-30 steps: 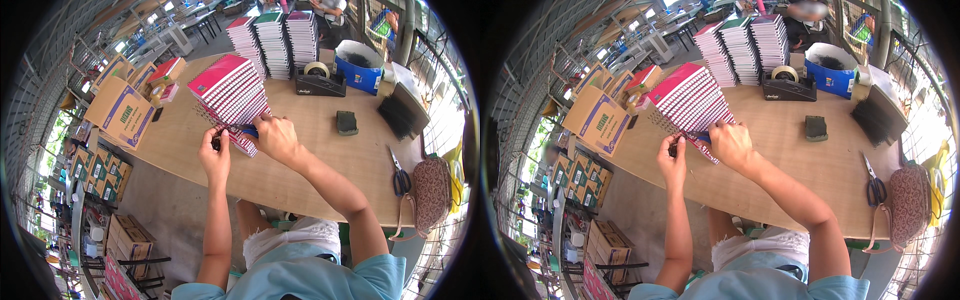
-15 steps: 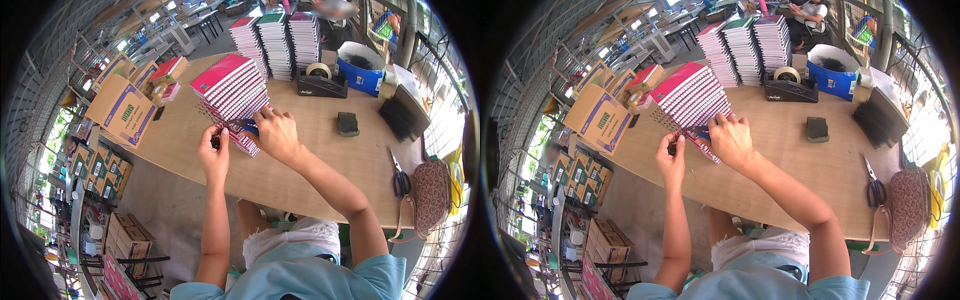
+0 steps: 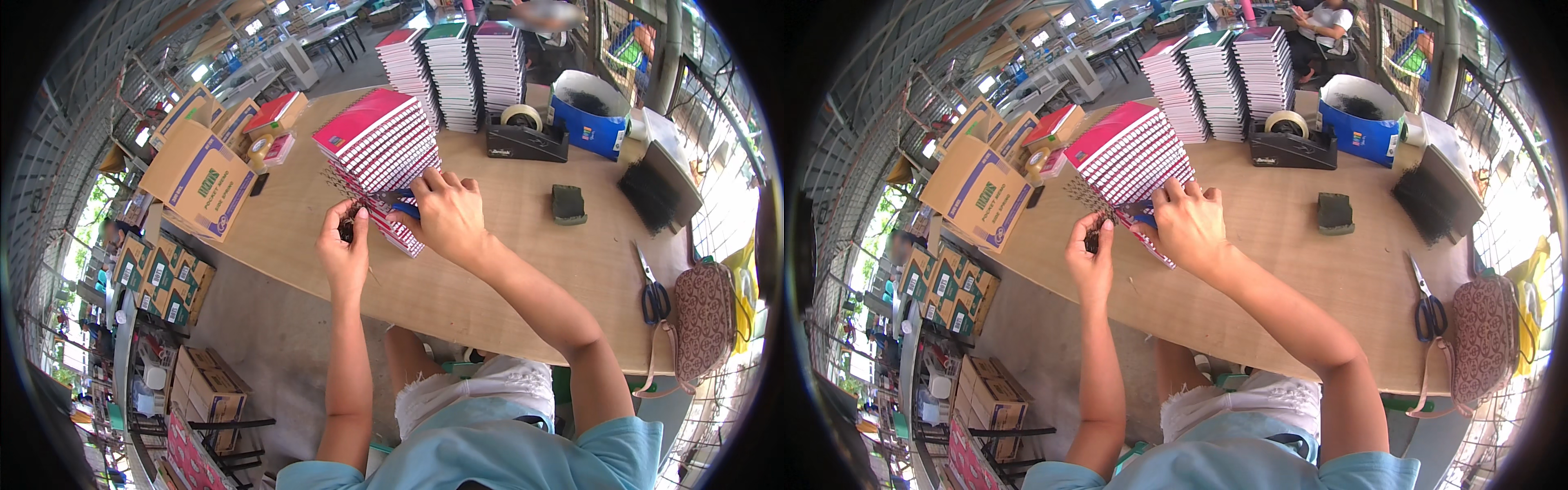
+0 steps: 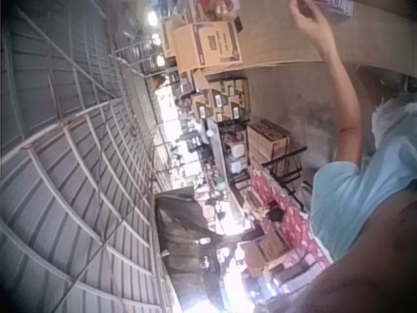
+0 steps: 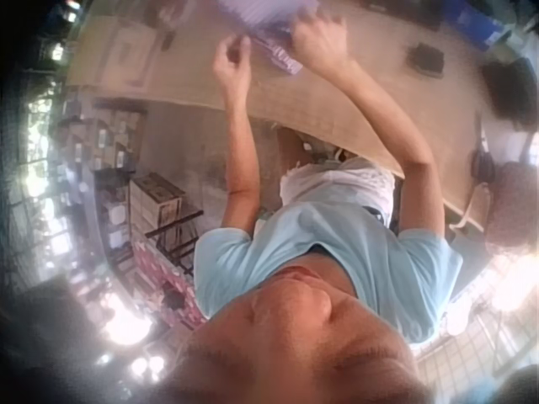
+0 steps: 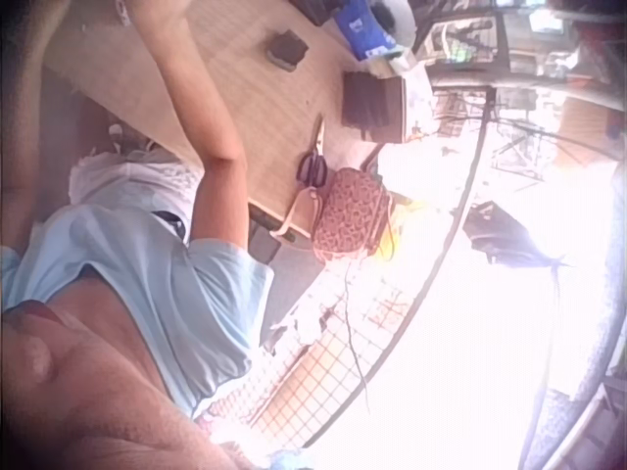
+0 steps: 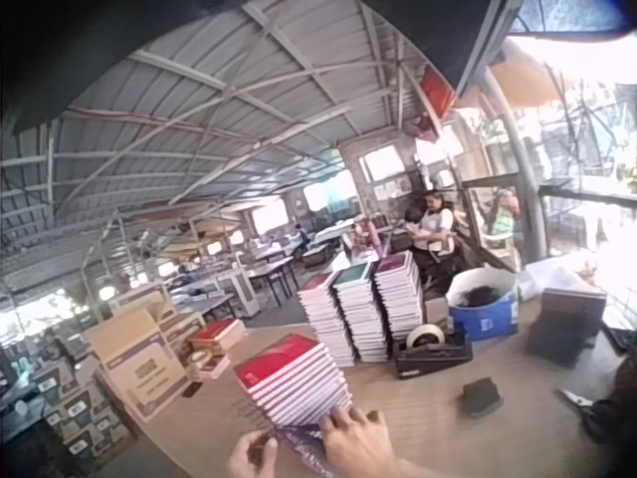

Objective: The person uses snips to trim excess wire from the spiral binding of a stack of pink notebooks. The person then adjusts the stack and continues trimming the coils on the edge.

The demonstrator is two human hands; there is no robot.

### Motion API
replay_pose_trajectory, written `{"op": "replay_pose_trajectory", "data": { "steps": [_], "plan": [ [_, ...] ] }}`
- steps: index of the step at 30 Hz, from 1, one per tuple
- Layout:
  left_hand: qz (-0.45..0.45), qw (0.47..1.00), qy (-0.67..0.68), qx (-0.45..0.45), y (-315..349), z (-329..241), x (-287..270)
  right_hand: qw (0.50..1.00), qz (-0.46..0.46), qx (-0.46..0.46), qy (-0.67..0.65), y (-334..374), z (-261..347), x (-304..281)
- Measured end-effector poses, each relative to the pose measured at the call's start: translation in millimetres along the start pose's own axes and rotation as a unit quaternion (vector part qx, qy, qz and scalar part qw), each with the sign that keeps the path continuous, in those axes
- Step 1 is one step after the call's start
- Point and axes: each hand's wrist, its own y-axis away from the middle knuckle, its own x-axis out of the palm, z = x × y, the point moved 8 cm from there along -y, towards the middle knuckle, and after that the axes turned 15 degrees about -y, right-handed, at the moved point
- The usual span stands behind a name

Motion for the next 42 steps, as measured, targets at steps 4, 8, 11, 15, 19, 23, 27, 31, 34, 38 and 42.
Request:
{"op": "replay_pose_trajectory", "data": {
  "steps": [4,8,11,15,19,23,27,31,34,38,42],
  "plan": [
    [0.001,1.000,0.002,0.025,-3,-6,0,1.000,0.006,-0.004,-0.003,-2,1,2],
    [-0.003,1.000,-0.014,0.011,-4,-2,1,0.996,0.064,0.056,-0.031,-3,-10,14],
    [0.001,1.000,-0.019,-0.010,-1,-2,-1,0.991,0.088,0.074,-0.071,2,-15,10],
    [-0.001,0.999,0.043,-0.019,-3,-1,-2,1.000,-0.004,0.014,-0.021,2,-3,-11],
    [0.008,0.999,0.031,-0.014,-8,-8,-3,1.000,-0.012,0.007,-0.019,-4,0,-9],
    [0.010,0.999,0.040,-0.007,-11,-11,-4,0.999,-0.036,-0.020,0.009,-7,5,-11],
    [0.002,1.000,0.020,0.009,-12,-12,-4,1.000,0.005,0.003,-0.013,-11,0,-2],
    [-0.006,1.000,0.010,0.001,-11,-9,-4,0.999,0.030,0.021,-0.037,-10,-5,3],
    [-0.037,0.999,0.030,0.016,-6,-9,-12,0.995,-0.045,-0.042,-0.075,0,-7,-11],
    [0.084,0.928,0.263,-0.249,40,26,26,0.993,-0.031,0.050,-0.104,35,-75,-35],
    [0.311,0.650,0.558,-0.411,88,-20,118,0.708,0.062,0.412,-0.569,106,-188,32]
  ]
}}
